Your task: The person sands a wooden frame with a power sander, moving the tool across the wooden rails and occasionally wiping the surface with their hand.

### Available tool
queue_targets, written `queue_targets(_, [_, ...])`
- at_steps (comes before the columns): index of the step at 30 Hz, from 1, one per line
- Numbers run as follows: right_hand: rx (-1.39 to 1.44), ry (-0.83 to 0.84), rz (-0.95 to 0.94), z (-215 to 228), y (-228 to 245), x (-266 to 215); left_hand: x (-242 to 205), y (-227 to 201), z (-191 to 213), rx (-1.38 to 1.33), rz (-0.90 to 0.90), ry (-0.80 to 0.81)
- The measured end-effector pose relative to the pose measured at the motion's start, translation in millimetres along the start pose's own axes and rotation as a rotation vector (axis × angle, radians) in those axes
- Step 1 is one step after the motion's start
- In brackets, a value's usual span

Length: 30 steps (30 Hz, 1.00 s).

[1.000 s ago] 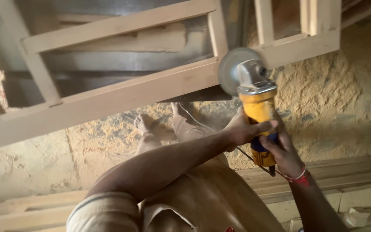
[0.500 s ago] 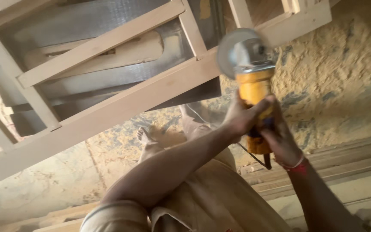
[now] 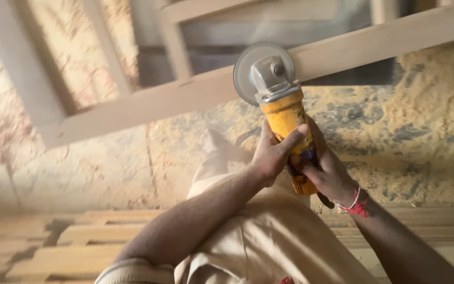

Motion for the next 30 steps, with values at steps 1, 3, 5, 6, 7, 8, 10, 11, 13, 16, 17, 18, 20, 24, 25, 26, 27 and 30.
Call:
queue_targets(1, [0.004,0.009,0.037,-17.7,8.7,3.8,-6.0,-6.3,15.4,0.004,0.001,-0.013])
queue_targets(3, [-0.009,0.041,0.098,-50.0,25.1,12.3,-24.7,-22.7,44.2,-0.037,-0.062,-0.020])
queue_targets(5, [-0.042,0.088,0.137,-80.0,35.9,17.6,-38.2,-34.7,71.0,-0.062,-0.085,-0.039])
queue_targets(6, [-0.060,0.103,0.123,-92.6,37.0,20.1,-44.7,-37.3,84.6,-0.066,-0.074,-0.057])
queue_targets(7, [-0.078,0.118,0.105,-104.9,37.3,22.3,-51.4,-38.9,97.2,-0.072,-0.059,-0.075])
queue_targets(8, [-0.095,0.132,0.088,-116.0,37.7,24.3,-59.1,-40.7,107.4,-0.106,-0.060,-0.081])
queue_targets(10, [-0.122,0.177,0.108,-138.3,44.1,31.9,-70.6,-49.3,127.8,-0.166,-0.079,-0.091])
queue_targets(11, [-0.134,0.207,0.111,-150.3,46.9,33.0,-77.4,-53.5,138.0,-0.176,-0.099,-0.097])
queue_targets(13, [-0.201,0.242,0.218,-174.3,61.9,37.8,-90.4,-64.9,159.6,-0.193,-0.148,-0.108])
queue_targets(16, [-0.283,0.326,0.149,-215.9,73.1,51.1,-113.5,-80.1,200.8,-0.133,-0.168,-0.189])
queue_targets(17, [-0.310,0.359,0.085,-232.1,74.2,57.1,-120.0,-83.0,214.2,-0.170,-0.166,-0.201])
queue_targets(18, [-0.284,0.398,0.155,-250.5,85.2,62.1,-126.0,-85.6,228.3,-0.207,-0.163,-0.213])
queue_targets(20, [-0.225,0.473,0.290,-288.0,108.8,70.5,-140.1,-92.9,260.3,-0.265,-0.188,-0.241])
queue_targets(24, [-0.489,0.586,0.144,-370.5,130.0,95.6,-185.7,-135.2,331.7,-0.268,-0.466,-0.215])
queue_targets(25, [-0.496,0.599,0.168,-391.4,140.2,98.6,-196.9,-145.7,349.0,-0.269,-0.476,-0.221])
queue_targets(26, [-0.503,0.612,0.192,-410.0,149.6,100.8,-204.0,-153.5,359.8,-0.270,-0.485,-0.227])
queue_targets(27, [-0.510,0.631,0.213,-419.7,155.7,99.6,-211.0,-155.8,365.9,-0.306,-0.509,-0.261])
queue_targets(30, [-0.420,0.627,0.361,-419.4,170.7,92.9,-222.4,-161.1,372.7,-0.397,-0.547,-0.315])
Point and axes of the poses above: each hand's wrist, its own x-axis towards the middle knuckle, its own z-axis out of the back of the hand, y = z × x, the point moved 7 cm from there along x, towards the middle knuckle
